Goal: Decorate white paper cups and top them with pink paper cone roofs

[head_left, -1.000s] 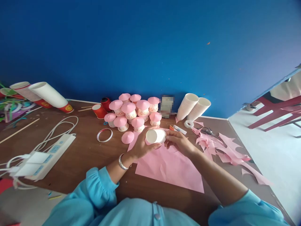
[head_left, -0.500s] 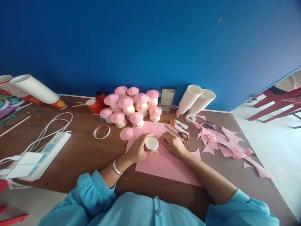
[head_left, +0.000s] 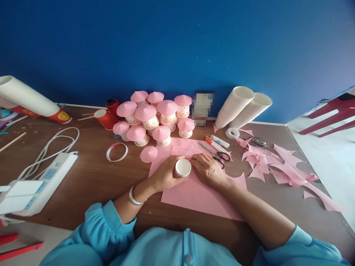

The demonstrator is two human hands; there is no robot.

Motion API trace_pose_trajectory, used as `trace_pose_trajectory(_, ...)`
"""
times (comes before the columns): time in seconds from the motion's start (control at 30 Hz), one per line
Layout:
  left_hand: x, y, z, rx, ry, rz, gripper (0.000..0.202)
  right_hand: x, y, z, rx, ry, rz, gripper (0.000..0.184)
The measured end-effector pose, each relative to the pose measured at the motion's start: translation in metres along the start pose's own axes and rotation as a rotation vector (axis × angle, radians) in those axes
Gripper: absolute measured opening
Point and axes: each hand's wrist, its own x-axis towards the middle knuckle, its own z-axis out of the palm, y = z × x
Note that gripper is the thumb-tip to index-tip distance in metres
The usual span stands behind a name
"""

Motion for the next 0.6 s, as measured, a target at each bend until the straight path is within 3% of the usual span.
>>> trace_pose_trajectory(0.43, 0.0048, 0.0062, -0.0025, -0.036, 0.026, -0.037, 0.04, -0.0048, 0.0037, -0.0015, 0.022, 0.049, -0.046, 0.023)
trace_pose_trajectory(0.6, 0.0026, 0.0022, -0.0031, -0.146, 0.13, -0.057, 0.05, -0.006, 0.0045, -0.0019, 0.073, 0.088, 0.002, 0.021)
